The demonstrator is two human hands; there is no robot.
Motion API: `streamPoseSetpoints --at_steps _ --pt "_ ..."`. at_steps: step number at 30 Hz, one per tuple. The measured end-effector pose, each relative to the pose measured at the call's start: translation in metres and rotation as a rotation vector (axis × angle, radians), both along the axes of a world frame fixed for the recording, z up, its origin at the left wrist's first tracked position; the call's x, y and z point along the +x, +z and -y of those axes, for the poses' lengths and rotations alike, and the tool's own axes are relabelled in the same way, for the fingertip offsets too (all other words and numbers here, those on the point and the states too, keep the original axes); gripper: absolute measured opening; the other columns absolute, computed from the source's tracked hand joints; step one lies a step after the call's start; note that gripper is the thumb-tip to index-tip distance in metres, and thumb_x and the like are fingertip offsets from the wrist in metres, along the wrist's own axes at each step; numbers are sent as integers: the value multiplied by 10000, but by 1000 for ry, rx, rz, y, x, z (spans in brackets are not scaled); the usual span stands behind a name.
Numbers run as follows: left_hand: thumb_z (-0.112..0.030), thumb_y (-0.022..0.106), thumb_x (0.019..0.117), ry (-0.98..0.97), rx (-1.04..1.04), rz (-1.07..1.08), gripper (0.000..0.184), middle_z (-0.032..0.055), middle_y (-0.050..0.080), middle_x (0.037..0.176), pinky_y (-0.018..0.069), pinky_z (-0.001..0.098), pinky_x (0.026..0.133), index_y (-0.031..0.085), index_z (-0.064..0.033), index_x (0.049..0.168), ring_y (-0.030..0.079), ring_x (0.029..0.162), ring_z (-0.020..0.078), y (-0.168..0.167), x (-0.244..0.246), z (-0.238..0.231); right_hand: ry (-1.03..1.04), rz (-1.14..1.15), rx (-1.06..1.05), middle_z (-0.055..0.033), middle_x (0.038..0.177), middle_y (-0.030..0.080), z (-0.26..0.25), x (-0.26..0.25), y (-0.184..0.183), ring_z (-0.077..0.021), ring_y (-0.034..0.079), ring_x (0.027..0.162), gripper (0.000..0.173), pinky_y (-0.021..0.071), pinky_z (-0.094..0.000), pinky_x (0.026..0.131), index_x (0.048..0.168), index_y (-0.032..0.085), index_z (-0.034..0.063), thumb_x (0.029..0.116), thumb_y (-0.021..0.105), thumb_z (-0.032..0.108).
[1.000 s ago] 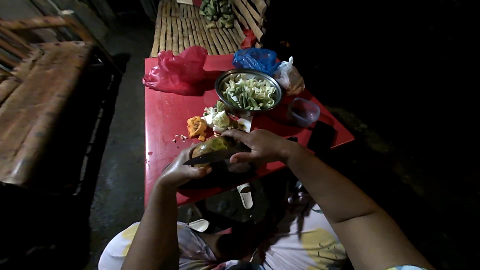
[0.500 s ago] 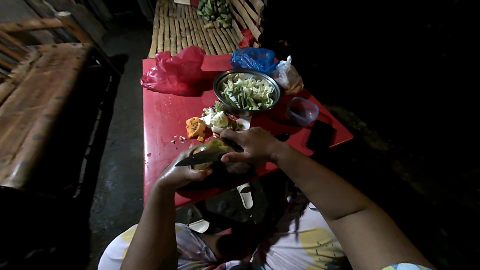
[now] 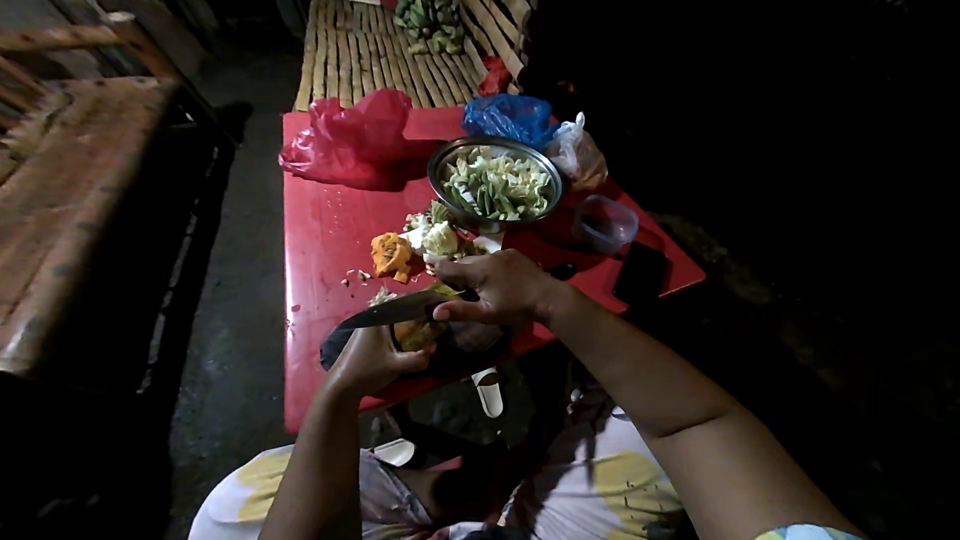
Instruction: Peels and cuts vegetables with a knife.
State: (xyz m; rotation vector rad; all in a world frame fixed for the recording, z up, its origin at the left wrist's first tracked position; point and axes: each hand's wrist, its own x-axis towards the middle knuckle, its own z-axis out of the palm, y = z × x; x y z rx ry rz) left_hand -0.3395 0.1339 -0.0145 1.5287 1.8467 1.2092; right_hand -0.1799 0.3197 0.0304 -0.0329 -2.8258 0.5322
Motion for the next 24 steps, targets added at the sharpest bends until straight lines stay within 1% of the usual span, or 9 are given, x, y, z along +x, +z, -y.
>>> streamPoseSetpoints --at_steps 3,5,6,8,10,13,15,19,24 --pt "-268 806 684 70 -2 -97 501 -27 686 913 555 214 781 665 -42 1108 642 827 -23 1 8 1 -20 39 -7 -115 1080 724 2 -1 6 -296 714 948 654 564 -573 751 1374 637 140 988 508 653" --pt "-195 850 703 98 -23 -240 471 86 718 926 581 387 789 689 -2 1101 695 844 147 8 18 0 -40 28 -12 -112 1017 716 1 -6 6 -302 707 915 578 551 -577 741 1308 663 140 1013 503 611" --pt "-149 885 718 92 -72 -292 554 162 732 1022 578 512 861 679 7 1208 718 938 275 14 25 -1 -62 22 -6 -116 1010 727 -2 -10 5 -314 712 926 535 553 -590 761 1276 682 145 1036 478 577" --pt "-130 900 715 105 -108 -333 638 174 732 1085 563 578 889 655 -40 1297 716 994 332 15 31 -3 -105 41 -45 -112 887 698 -15 -19 4 -324 701 856 468 533 -599 713 1145 671 129 1078 407 510" --pt "-128 899 724 128 -90 -315 687 161 727 1100 573 561 885 619 -72 1348 718 990 310 12 26 -5 -181 126 -175 -136 895 687 -30 -27 10 -335 691 851 474 537 -602 734 1243 594 113 1099 369 504" --pt "-171 872 771 126 -62 -263 667 177 720 1084 577 546 865 590 -42 1362 716 961 300 12 17 -1 -303 140 -528 -204 1166 675 -50 -44 8 -340 689 1016 514 550 -574 870 1468 408 106 1101 416 466" --pt "-249 824 769 117 -30 -190 668 118 719 1060 590 437 832 584 -51 1360 708 920 189 9 11 3 -352 121 -665 -210 1189 663 -56 -56 6 -319 688 980 546 557 -535 840 1506 335 127 1090 461 456" --pt "-337 803 704 158 13 3 709 -20 693 1020 575 225 781 581 -72 1322 661 869 -9 4 5 10 -426 142 -527 -221 1079 660 -58 -73 7 -354 680 916 472 556 -555 814 1503 346 122 1082 521 247" --pt "-372 849 680 137 165 232 719 -103 701 1018 593 195 800 578 -113 1293 681 893 -24 -4 1 15 -484 114 -353 -233 1175 651 -58 -80 10 -403 672 1029 386 544 -586 866 1476 425 126 1090 439 117"
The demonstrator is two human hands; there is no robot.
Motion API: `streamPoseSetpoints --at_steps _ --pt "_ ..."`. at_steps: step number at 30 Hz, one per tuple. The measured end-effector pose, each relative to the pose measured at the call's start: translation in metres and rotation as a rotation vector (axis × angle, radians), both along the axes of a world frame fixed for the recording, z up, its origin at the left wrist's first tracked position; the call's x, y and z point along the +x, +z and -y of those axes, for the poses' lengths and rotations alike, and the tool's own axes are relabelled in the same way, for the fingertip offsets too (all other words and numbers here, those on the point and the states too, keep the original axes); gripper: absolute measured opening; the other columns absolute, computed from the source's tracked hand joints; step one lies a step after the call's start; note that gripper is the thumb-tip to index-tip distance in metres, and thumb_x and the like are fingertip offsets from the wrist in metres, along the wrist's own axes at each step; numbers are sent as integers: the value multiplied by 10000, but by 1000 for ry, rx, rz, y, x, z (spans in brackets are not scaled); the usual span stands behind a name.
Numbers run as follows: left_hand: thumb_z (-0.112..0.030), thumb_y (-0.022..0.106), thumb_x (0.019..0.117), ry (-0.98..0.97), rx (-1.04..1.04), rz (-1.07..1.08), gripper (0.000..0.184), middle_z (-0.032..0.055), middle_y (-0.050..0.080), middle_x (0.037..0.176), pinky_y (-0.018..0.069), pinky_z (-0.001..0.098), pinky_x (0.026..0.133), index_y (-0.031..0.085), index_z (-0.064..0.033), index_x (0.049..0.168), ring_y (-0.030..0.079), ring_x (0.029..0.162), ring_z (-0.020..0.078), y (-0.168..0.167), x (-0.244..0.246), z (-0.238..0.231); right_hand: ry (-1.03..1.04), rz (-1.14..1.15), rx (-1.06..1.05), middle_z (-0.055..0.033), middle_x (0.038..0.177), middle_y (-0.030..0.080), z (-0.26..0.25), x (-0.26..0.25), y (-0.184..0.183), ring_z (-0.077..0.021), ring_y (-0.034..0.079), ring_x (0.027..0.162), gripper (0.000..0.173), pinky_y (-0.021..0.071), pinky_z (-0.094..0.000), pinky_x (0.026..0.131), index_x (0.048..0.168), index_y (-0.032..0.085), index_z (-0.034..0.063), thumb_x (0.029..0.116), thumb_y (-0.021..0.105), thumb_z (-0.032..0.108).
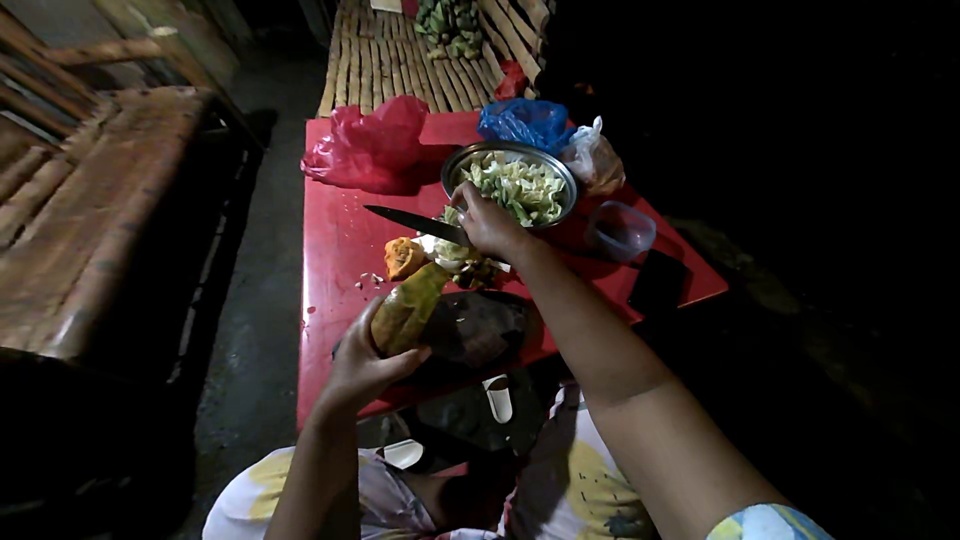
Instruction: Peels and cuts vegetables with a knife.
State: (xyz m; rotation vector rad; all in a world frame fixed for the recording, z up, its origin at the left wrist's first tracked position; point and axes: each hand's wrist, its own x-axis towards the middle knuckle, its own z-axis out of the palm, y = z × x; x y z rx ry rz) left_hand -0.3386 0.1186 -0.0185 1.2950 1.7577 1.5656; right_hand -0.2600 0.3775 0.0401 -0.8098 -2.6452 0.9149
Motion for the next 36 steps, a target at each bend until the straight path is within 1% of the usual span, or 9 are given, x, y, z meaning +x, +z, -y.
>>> streamPoseSetpoints --at_steps 7,10,13,17,21,23,26,30,36 --pt "-575 892 678 -87 140 165 760 -106 729 935 606 235 800 614 -216 1287 701 832 38 -14 -7 0 0 -117 -149 -225 1156 666 -6 8 2 -365 681 1003 541 545 -580 856 1383 493 55 1073 481 498" --pt "-608 894 653 -55 154 243 778 -106 719 906 616 257 795 615 -216 1264 696 793 48 -15 -7 1 84 -101 -221 -199 1108 676 -5 17 4 -312 674 967 552 539 -533 865 1368 513 47 1049 543 496" --pt "-707 877 580 74 118 265 783 -123 687 790 560 184 593 635 -216 1140 637 636 7 -8 -1 1 247 -168 -279 -190 1095 674 -1 23 4 -256 670 947 496 551 -464 875 1335 547 -2 1019 648 367" --pt "-480 884 651 106 38 265 671 -110 673 794 530 169 575 620 -177 1188 606 616 -2 -3 -3 3 554 -187 -253 -141 1037 657 25 37 11 -170 642 837 384 559 -368 774 1411 496 44 1098 488 266" --pt "-189 827 651 5 -114 207 728 -45 716 1040 603 234 822 561 -103 1324 699 914 35 0 -5 8 614 -138 -61 -120 966 690 62 58 15 -220 664 810 389 564 -466 749 1411 548 103 1100 472 323" --pt "-145 800 660 1 -146 195 617 -47 714 985 599 236 793 596 -110 1241 693 870 35 -2 -5 6 567 -114 60 -89 879 694 76 69 7 -239 683 743 486 587 -502 665 1425 549 171 1051 532 482" --pt "-87 753 713 67 -156 211 458 -63 678 846 544 197 611 628 -138 1151 625 695 12 -3 -2 1 549 -22 223 -104 857 711 86 78 -3 -300 705 778 795 574 -568 707 1559 431 200 949 551 695" --pt "-36 758 795 104 -240 19 504 20 685 1021 577 283 777 610 -83 1274 657 877 56 -2 -2 3 515 -45 397 -102 789 702 89 83 -16 -307 697 721 934 566 -543 652 1609 357 159 915 528 759" --pt "-36 763 821 142 -248 52 472 4 674 984 571 269 734 601 -99 1259 647 832 47 3 1 2 418 -52 468 -91 794 702 99 75 -26 -292 697 714 937 570 -516 633 1594 383 139 911 531 763"
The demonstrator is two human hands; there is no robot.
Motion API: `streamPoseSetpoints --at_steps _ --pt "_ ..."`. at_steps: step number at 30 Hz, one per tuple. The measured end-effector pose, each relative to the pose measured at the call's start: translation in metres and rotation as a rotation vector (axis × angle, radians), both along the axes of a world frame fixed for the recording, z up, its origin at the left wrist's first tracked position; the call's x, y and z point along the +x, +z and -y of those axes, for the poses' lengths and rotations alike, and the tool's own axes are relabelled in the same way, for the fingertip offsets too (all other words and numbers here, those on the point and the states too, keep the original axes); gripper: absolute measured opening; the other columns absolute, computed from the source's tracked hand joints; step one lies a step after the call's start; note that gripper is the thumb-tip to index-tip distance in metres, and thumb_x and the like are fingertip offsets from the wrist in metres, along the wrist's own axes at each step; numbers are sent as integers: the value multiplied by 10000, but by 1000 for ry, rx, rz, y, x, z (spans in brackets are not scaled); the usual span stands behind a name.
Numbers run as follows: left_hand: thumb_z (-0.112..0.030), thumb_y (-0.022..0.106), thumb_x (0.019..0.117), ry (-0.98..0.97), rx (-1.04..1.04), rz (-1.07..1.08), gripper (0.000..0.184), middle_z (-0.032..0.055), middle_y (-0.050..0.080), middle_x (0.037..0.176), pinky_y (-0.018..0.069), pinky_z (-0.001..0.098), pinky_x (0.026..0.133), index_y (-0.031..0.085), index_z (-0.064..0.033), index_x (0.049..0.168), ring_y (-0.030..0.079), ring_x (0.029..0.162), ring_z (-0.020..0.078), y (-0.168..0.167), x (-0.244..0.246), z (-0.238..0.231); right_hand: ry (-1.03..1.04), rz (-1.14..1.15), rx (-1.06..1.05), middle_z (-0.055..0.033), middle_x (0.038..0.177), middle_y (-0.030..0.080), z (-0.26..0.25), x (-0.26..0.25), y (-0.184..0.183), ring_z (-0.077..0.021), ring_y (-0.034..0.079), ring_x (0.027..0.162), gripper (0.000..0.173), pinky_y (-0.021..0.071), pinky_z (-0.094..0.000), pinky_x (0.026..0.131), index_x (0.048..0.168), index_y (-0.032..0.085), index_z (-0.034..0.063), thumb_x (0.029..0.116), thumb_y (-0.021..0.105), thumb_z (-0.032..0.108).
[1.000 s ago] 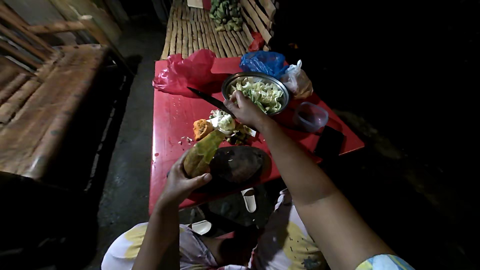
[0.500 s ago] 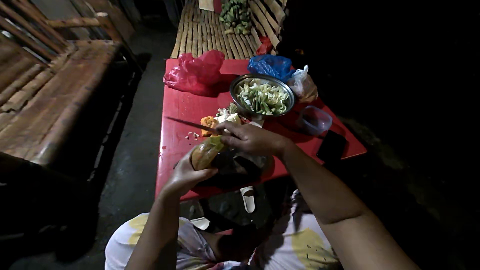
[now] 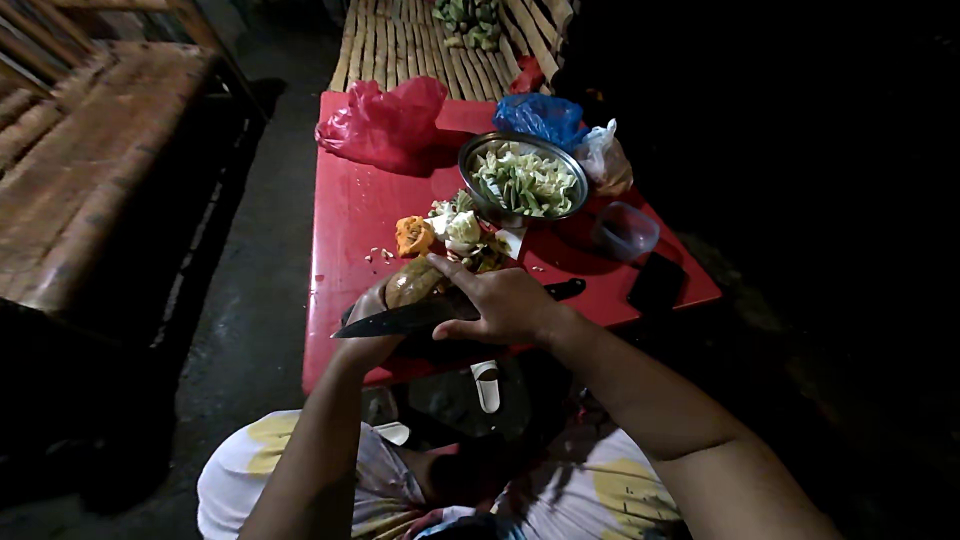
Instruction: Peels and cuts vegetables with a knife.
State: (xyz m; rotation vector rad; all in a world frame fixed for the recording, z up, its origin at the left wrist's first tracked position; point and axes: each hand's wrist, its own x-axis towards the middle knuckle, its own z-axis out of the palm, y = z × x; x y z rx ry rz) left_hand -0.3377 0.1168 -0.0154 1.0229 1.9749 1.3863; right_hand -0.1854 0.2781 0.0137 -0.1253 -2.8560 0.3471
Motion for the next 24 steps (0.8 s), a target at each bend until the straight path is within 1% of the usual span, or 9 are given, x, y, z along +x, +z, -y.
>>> streamPoseSetpoints --at_steps 5,7,10,15,18,19,20,21,24 --pt "-42 770 800 27 65 116 527 -31 688 1009 585 242 726 583 -136 1284 663 847 28 -1 1 1 -62 9 43 -76 777 693 11 -8 -1 -276 694 707 907 567 -495 619 1596 382 142 935 501 753" --pt "-54 776 825 46 80 95 518 -18 686 1017 582 253 742 578 -121 1299 660 860 30 -1 4 2 -73 -7 73 -69 772 691 14 -10 0 -267 691 696 896 563 -477 607 1586 400 131 940 500 744" --pt "-48 780 820 69 149 72 564 12 687 1091 583 260 829 567 -86 1342 663 948 32 -9 6 3 -82 -50 106 -62 753 685 15 -12 -2 -258 684 671 863 557 -463 583 1559 446 130 944 503 733" --pt "-44 762 846 89 224 -27 487 -14 685 1062 566 211 844 584 -66 1299 648 940 -13 -8 13 2 -95 -85 115 -63 771 693 15 -15 -4 -260 687 673 810 555 -464 572 1527 491 137 955 508 710" --pt "-120 783 862 125 168 -139 483 36 691 1061 568 283 855 591 -48 1298 656 943 41 -8 14 1 -112 -99 108 -59 759 690 15 -17 -6 -264 685 665 785 551 -470 563 1500 518 139 958 505 707" --pt "-201 789 862 139 151 -183 494 56 690 1044 560 323 843 598 -36 1287 655 929 71 -10 13 1 -122 -96 102 -58 758 688 16 -18 -6 -267 685 665 776 550 -470 564 1493 522 144 959 502 707" --pt "-325 776 860 151 133 -237 516 33 688 1023 561 319 830 610 -54 1267 652 914 60 -13 12 0 -129 -100 97 -60 755 687 16 -19 -6 -269 685 661 768 549 -470 559 1484 528 143 961 500 705" --pt "-357 762 869 160 122 -275 491 33 685 1004 558 340 820 627 -60 1235 649 902 74 -13 12 0 -135 -103 90 -60 752 686 17 -20 -6 -270 684 659 760 548 -470 555 1477 533 143 963 499 702" --pt "-185 763 896 220 47 -297 277 107 671 899 540 468 756 657 -24 1095 653 829 202 -9 17 -3 -162 -75 31 -72 765 686 20 -23 -4 -286 691 683 719 551 -494 571 1464 543 153 975 509 679"
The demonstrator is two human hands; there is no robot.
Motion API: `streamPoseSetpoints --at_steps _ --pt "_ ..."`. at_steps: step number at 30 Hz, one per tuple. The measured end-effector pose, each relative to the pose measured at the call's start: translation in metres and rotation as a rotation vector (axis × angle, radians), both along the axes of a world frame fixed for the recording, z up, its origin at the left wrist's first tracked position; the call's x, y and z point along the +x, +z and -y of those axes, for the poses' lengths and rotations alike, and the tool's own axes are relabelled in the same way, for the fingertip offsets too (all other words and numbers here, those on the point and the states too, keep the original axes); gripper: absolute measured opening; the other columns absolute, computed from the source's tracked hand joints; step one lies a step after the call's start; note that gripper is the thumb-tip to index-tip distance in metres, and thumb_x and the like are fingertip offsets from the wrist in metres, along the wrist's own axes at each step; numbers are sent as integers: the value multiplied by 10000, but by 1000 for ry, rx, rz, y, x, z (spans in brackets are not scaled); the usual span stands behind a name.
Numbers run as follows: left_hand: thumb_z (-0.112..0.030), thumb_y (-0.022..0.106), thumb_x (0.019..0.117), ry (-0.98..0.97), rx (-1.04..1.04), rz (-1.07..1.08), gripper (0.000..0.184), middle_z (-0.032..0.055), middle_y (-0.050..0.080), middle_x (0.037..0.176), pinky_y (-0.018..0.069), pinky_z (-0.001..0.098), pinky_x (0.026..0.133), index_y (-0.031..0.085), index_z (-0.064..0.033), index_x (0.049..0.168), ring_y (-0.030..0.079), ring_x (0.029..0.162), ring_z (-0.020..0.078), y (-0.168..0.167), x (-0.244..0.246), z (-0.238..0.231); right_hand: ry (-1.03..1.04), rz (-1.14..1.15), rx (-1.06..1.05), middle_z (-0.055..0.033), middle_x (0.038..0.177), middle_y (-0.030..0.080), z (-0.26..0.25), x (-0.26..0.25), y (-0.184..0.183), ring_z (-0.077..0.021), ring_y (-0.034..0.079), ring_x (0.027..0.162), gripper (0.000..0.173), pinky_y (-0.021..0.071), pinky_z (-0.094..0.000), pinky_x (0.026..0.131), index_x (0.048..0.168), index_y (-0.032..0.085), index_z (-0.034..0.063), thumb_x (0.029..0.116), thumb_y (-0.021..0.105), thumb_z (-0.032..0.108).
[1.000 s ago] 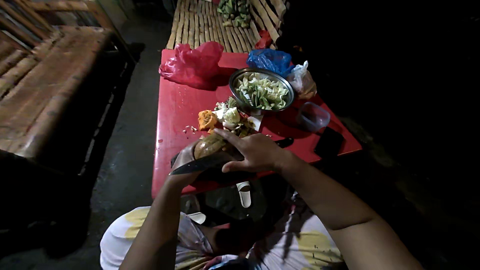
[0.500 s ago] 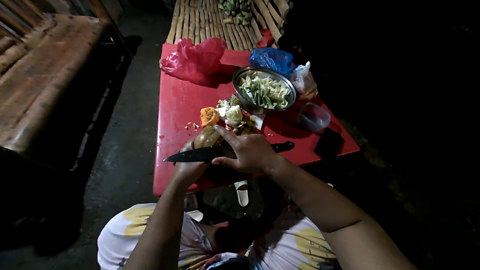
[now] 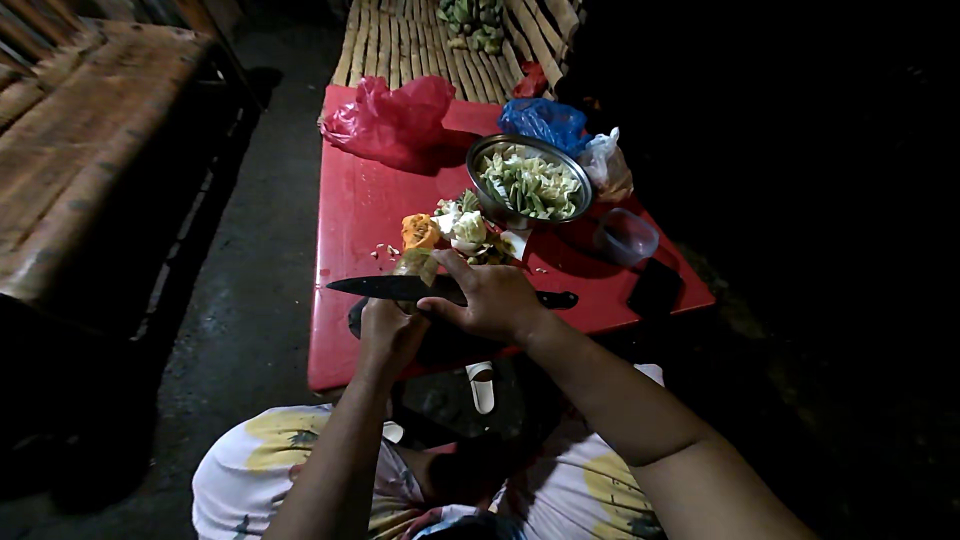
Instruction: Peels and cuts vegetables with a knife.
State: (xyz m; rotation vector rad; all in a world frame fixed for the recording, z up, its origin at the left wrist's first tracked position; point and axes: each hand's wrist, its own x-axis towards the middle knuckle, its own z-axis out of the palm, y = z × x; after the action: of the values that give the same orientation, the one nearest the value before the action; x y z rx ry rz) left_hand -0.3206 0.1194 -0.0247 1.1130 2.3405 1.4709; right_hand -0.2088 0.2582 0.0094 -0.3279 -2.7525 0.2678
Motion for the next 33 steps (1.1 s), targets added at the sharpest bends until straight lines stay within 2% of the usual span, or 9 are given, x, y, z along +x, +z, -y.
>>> streamPoseSetpoints --at_steps 2,5,11,23,25,27,29,31,33 --pt "-146 741 910 51 -59 3 269 153 661 890 529 520 755 636 13 1100 655 827 268 4 4 -2 -14 -11 -33 -81 768 686 2 -2 0 -300 693 691 670 546 -507 566 1422 573 161 980 520 662" --pt "-91 789 858 75 -1 -39 383 169 672 916 552 517 782 592 42 1158 675 849 279 -3 6 -4 -68 27 -71 -75 757 671 6 -9 3 -305 696 701 611 540 -508 558 1340 573 172 996 483 669" --pt "-89 784 833 129 66 -177 408 193 660 882 546 539 729 562 61 1140 677 810 321 -11 8 -10 -88 83 -194 -102 779 667 10 -18 13 -333 703 757 577 542 -536 598 1312 551 149 1024 454 639" --pt "-58 765 838 131 -9 -82 470 225 673 996 536 581 822 545 49 1239 682 938 356 -5 5 -11 -46 -6 -127 -103 792 698 5 -29 8 -328 708 739 506 543 -543 595 1358 622 201 1049 463 569" --pt "-42 769 811 103 44 -163 559 237 702 1009 570 589 800 541 58 1312 711 908 373 -10 9 -12 -102 27 -232 -125 859 709 1 -34 13 -350 713 805 479 551 -585 650 1368 594 190 1076 422 528" --pt "-41 793 806 81 67 -204 615 248 709 1059 583 586 811 534 51 1357 722 921 385 -13 18 -11 -184 82 -386 -170 994 734 -17 -38 22 -388 719 942 528 551 -640 780 1454 535 178 1096 363 525" --pt "-44 794 792 58 107 -154 622 227 700 1101 582 548 847 543 37 1354 714 962 338 -15 15 -9 -225 99 -562 -203 1059 707 -42 -42 21 -389 700 985 572 539 -638 829 1400 528 115 1089 347 560" --pt "-64 790 809 32 90 -56 602 213 687 1113 569 534 865 545 17 1353 697 984 308 -12 9 -6 -250 105 -787 -238 1166 668 -63 -45 15 -359 685 992 661 546 -583 860 1445 437 55 1060 418 592" --pt "-91 773 822 3 65 8 596 194 683 1110 563 514 860 542 -1 1364 686 978 279 -9 4 -3 -269 78 -966 -189 1102 651 -72 -46 12 -240 646 794 750 555 -437 735 1570 247 107 1041 489 580"
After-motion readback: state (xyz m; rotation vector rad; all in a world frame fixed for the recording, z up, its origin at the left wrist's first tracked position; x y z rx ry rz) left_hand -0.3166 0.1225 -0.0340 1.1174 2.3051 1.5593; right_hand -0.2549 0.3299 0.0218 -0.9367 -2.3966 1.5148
